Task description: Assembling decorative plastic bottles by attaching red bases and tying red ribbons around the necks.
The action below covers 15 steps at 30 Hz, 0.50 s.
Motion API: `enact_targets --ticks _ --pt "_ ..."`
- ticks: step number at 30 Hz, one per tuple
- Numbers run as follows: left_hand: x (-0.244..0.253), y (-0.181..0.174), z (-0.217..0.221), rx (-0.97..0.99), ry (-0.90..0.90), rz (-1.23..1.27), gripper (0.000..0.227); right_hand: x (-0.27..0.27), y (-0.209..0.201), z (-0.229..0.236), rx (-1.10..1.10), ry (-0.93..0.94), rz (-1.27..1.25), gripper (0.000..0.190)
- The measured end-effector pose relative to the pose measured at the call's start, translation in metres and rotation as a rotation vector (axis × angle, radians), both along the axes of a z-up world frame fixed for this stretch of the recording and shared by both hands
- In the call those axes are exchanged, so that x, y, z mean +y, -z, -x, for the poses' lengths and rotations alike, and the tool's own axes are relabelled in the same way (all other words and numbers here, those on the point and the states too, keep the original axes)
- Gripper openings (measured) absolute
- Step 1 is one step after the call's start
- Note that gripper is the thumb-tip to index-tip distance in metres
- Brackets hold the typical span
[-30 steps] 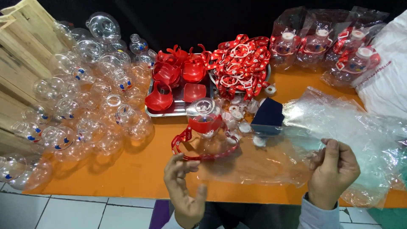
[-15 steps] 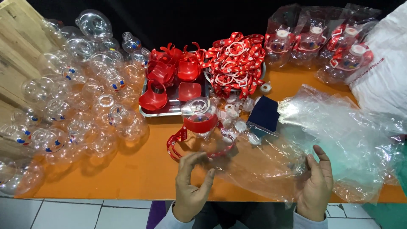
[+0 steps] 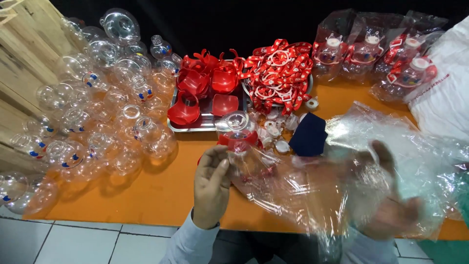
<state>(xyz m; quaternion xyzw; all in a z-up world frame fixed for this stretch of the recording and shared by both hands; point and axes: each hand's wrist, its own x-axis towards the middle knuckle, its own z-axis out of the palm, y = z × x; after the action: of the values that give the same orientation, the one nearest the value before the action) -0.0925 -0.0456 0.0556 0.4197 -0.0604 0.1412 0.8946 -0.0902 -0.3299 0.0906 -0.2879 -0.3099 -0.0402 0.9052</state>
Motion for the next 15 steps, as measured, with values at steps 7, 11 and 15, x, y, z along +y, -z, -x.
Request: enact_targets --ticks 7,11,15 --pt "0.003 -0.025 -0.024 0.21 0.087 0.153 0.024 0.064 0.012 -0.064 -0.045 0.465 0.61 0.03" --pt "0.024 -0.002 -0.053 0.152 -0.059 -0.13 0.02 0.088 -0.02 -0.083 -0.279 0.524 0.714 0.022" --pt "0.042 0.003 -0.077 0.026 -0.164 -0.318 0.018 0.094 -0.034 -0.101 -0.316 0.469 0.756 0.017"
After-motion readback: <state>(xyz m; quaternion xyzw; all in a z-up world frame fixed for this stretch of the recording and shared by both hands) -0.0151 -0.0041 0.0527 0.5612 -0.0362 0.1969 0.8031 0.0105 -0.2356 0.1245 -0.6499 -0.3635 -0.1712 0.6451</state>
